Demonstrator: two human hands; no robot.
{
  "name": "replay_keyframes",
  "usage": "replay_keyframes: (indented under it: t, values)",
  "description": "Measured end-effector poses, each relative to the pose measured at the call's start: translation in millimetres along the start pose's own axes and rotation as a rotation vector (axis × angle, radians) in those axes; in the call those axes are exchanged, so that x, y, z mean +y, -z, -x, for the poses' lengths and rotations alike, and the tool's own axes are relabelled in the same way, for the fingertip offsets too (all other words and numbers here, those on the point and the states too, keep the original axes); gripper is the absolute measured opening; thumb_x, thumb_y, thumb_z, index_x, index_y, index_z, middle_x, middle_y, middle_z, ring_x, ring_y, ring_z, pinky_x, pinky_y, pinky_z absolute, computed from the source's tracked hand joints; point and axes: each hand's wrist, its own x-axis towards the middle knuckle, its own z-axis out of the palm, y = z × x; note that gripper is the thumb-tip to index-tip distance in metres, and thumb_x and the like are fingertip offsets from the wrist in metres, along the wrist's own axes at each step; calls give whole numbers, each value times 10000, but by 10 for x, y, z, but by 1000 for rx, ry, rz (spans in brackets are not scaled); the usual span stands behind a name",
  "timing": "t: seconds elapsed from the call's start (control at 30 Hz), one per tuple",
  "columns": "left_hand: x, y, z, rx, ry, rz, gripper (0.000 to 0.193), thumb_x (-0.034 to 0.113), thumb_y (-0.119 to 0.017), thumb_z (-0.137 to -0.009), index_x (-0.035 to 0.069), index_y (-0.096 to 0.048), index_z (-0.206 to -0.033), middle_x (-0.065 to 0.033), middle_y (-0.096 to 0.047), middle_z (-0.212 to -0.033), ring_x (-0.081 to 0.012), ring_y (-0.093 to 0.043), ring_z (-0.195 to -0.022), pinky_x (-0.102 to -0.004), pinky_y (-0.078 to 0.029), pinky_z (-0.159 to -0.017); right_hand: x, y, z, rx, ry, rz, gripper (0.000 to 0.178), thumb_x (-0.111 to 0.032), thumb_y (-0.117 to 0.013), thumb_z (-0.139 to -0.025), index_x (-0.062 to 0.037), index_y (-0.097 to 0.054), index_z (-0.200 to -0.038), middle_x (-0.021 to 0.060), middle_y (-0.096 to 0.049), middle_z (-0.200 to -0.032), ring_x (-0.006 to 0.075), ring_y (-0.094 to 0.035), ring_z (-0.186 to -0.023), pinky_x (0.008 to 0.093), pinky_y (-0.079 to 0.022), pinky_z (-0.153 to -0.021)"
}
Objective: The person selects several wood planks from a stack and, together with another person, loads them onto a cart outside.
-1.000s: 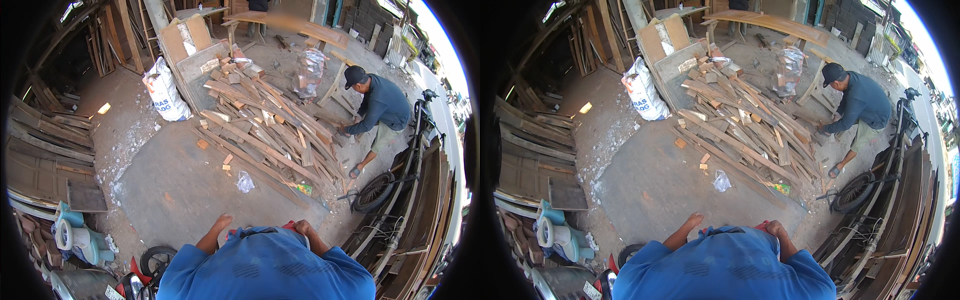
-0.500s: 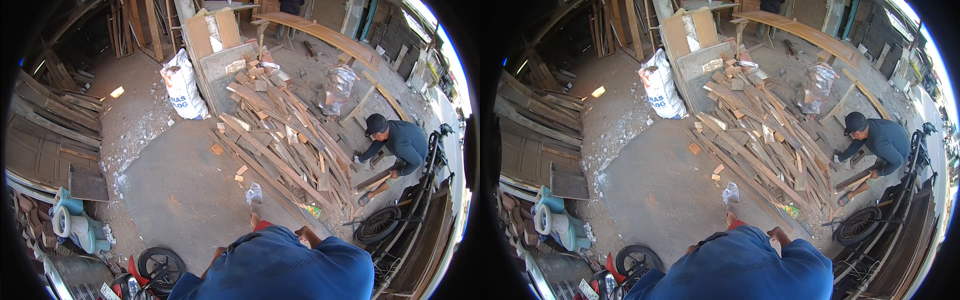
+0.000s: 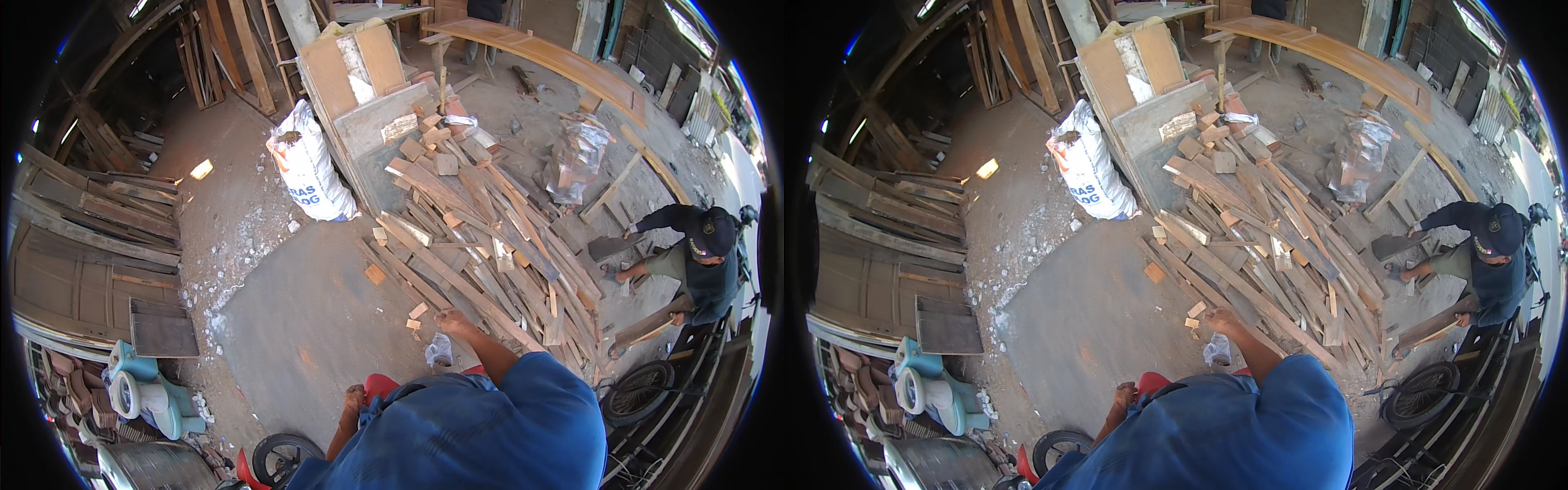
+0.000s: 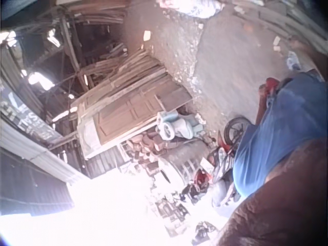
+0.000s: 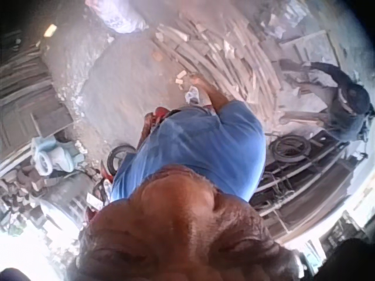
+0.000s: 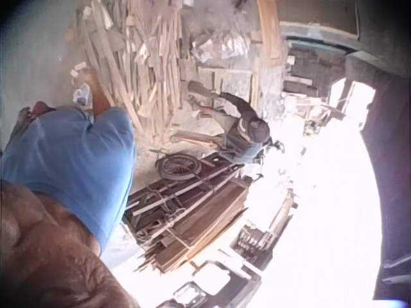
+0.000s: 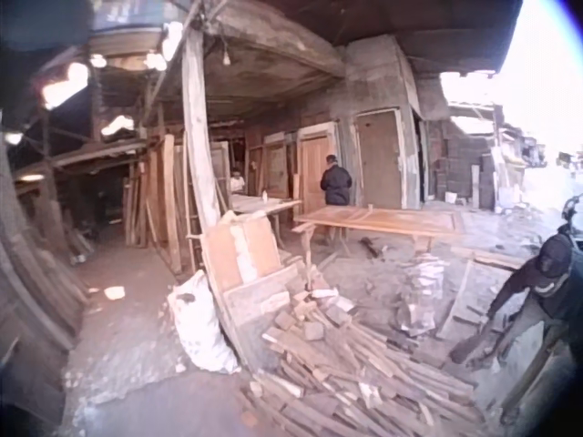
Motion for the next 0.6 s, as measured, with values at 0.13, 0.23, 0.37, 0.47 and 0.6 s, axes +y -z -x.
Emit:
replay_keyframes:
  t: [0.13,0.23,0.37,0.47,0.6]
  values:
    - [702,196,-80,0,47,-200,436,398,-554,-899,67,-687,-1149,-206,-693,-1111,-325,-657,-1066,-395,-495,-933,-79,-282,-120,-150,4,113,490,-442,-480,-911,-58,-690,-1130,258,-624,-1206,406,-589,-1139,434,-469,-989]
    - [887,459,-400,-32,26,-211,432,414,-569,-894,60,-710,-1097,-203,-700,-1087,-309,-661,-1060,-397,-499,-925,-298,-534,-124,-233,-56,89,495,-428,-499,-887,-28,-696,-1103,252,-645,-1171,407,-627,-1069,454,-485,-948]
    - [442,906,-1139,-196,33,-26,444,419,-594,-881,38,-720,-1071,-203,-709,-1057,-317,-674,-1026,-406,-510,-908,-958,-683,-351,-443,-45,118,489,-369,-467,-894,28,-694,-1066,299,-648,-1127,441,-609,-1088,467,-480,-962]
    - [327,1330,-1641,-103,-106,-68,397,383,-603,-876,20,-719,-985,-172,-722,-947,-305,-691,-938,-419,-528,-834,-1191,-892,-869,-317,-7,177,481,-343,-492,-858,58,-700,-1023,297,-666,-1087,434,-644,-1038,473,-521,-887]
    - [573,2351,-2431,-245,-521,-554,338,340,-589,-871,16,-672,-823,-138,-679,-792,-255,-675,-757,-394,-527,-688,-1488,-894,-1565,-271,-248,-26,445,-364,-502,-849,8,-735,-926,250,-699,-1003,379,-678,-978,453,-522,-873]
